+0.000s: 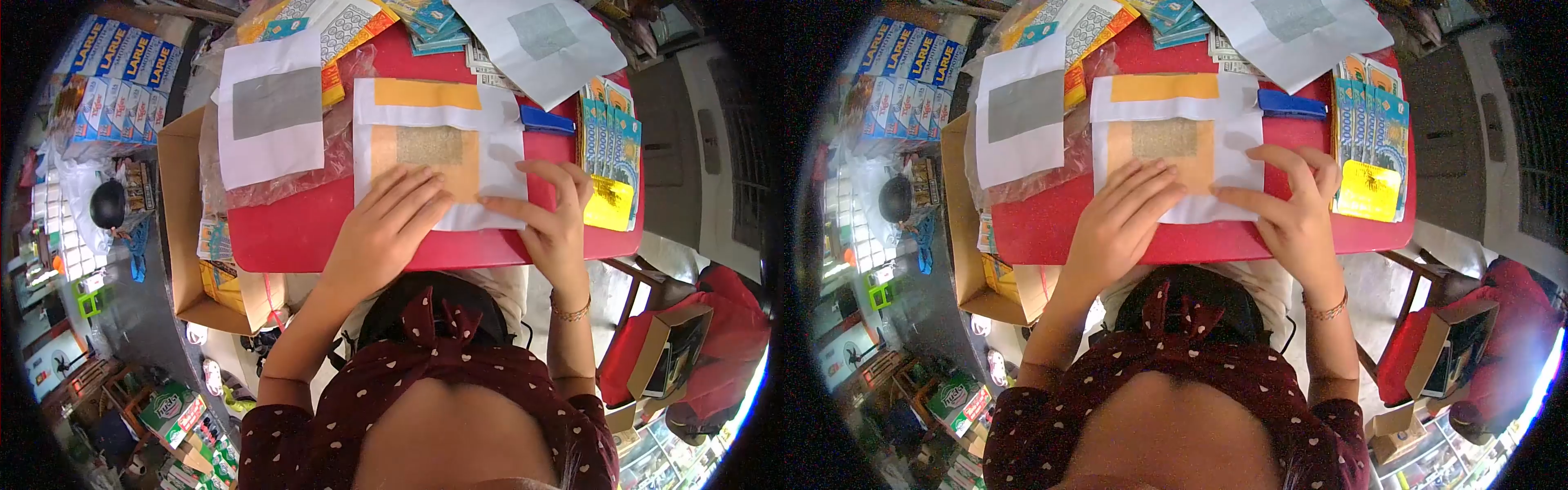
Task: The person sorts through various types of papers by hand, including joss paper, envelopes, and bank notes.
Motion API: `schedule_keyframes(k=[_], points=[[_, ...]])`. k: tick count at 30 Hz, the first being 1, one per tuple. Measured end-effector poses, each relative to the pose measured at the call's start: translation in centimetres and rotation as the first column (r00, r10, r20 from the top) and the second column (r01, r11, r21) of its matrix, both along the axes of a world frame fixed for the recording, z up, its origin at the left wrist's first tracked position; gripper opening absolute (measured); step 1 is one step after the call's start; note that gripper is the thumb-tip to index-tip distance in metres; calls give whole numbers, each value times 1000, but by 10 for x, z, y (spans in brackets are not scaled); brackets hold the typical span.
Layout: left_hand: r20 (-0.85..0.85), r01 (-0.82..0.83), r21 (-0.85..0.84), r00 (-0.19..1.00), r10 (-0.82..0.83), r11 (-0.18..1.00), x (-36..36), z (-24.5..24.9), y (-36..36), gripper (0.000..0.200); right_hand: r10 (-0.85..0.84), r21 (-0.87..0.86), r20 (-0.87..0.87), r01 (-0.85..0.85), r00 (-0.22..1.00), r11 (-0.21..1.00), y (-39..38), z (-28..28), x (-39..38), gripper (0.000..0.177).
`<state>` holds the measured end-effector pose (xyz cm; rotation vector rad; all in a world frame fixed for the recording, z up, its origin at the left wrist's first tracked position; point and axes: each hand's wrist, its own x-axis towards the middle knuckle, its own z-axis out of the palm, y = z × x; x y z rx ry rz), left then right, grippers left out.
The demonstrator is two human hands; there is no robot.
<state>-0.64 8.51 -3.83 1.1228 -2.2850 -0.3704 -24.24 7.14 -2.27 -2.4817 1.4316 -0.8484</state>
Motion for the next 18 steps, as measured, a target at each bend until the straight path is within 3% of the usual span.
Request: schedule_keyframes(k=[2, 4, 6, 8, 12, 14, 18], points=[[76, 49, -5, 996, -48, 999, 8, 0, -1, 28, 24, 3, 0, -24, 1000, 1000, -2, -10, -6, 45], [58, 45, 36, 997, -47, 998, 17, -2, 0, 27, -20, 17, -9, 20, 1000, 1000, -4, -12, -10, 41], [43, 37, 66, 998, -39, 997, 23, -3, 0, 26, 35, 150, 79, -47, 996, 988, -7, -15, -18, 37], [-25, 24, 113, 999, -21, 993, 27, -5, 1, 29, 56, 133, 90, -68, 994, 989, -7, -15, -16, 34], [-53, -5, 46, 999, 7, 999, 31, -5, 2, 30, 39, 136, 113, -54, 993, 989, -6, -12, -15, 34], [31, -74, 46, 997, 73, 996, 37, 4, 6, 30, 22, 143, 125, -40, 992, 989, -4, -12, -16, 33], [-16, 1, 27, 1000, 0, 1000, 48, -5, 4, 27, -2, 198, 113, -21, 994, 980, -2, -13, -18, 28]])
